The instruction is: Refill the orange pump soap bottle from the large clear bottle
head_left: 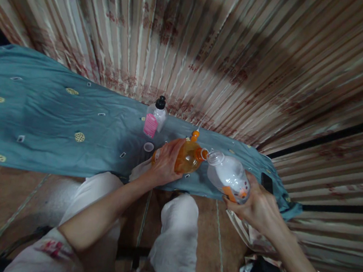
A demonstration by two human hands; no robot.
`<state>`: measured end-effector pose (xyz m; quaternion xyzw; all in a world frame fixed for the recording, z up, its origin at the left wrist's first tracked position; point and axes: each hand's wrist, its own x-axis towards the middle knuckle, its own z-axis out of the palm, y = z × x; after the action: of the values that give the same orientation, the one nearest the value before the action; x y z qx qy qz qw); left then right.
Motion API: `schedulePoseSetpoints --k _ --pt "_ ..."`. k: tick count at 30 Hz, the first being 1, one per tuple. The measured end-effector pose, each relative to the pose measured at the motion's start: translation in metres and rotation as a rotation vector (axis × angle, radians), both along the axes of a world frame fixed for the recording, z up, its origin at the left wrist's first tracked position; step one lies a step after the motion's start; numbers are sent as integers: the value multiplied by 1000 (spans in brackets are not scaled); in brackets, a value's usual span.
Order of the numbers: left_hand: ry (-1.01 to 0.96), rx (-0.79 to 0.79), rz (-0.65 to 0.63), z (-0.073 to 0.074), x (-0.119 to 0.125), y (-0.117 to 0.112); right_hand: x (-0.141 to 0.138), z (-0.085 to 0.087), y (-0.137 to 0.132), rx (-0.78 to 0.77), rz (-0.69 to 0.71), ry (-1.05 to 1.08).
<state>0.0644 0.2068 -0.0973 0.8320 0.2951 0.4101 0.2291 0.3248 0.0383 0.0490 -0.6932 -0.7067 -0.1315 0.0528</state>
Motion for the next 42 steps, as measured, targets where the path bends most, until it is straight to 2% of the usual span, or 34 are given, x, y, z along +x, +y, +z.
schedulePoseSetpoints --k 12,31,35,42 --pt "2 24 0 -1 1 0 -3 5 1 -9 -6 -8" --pt "-26 45 18 -5 3 1 1 1 0 -17 -34 -11" --pt "-4 35 14 -3 2 0 1 0 -1 10 -31 -22" --pt "-14 19 15 0 1 0 1 2 -1 -28 -61 -12"
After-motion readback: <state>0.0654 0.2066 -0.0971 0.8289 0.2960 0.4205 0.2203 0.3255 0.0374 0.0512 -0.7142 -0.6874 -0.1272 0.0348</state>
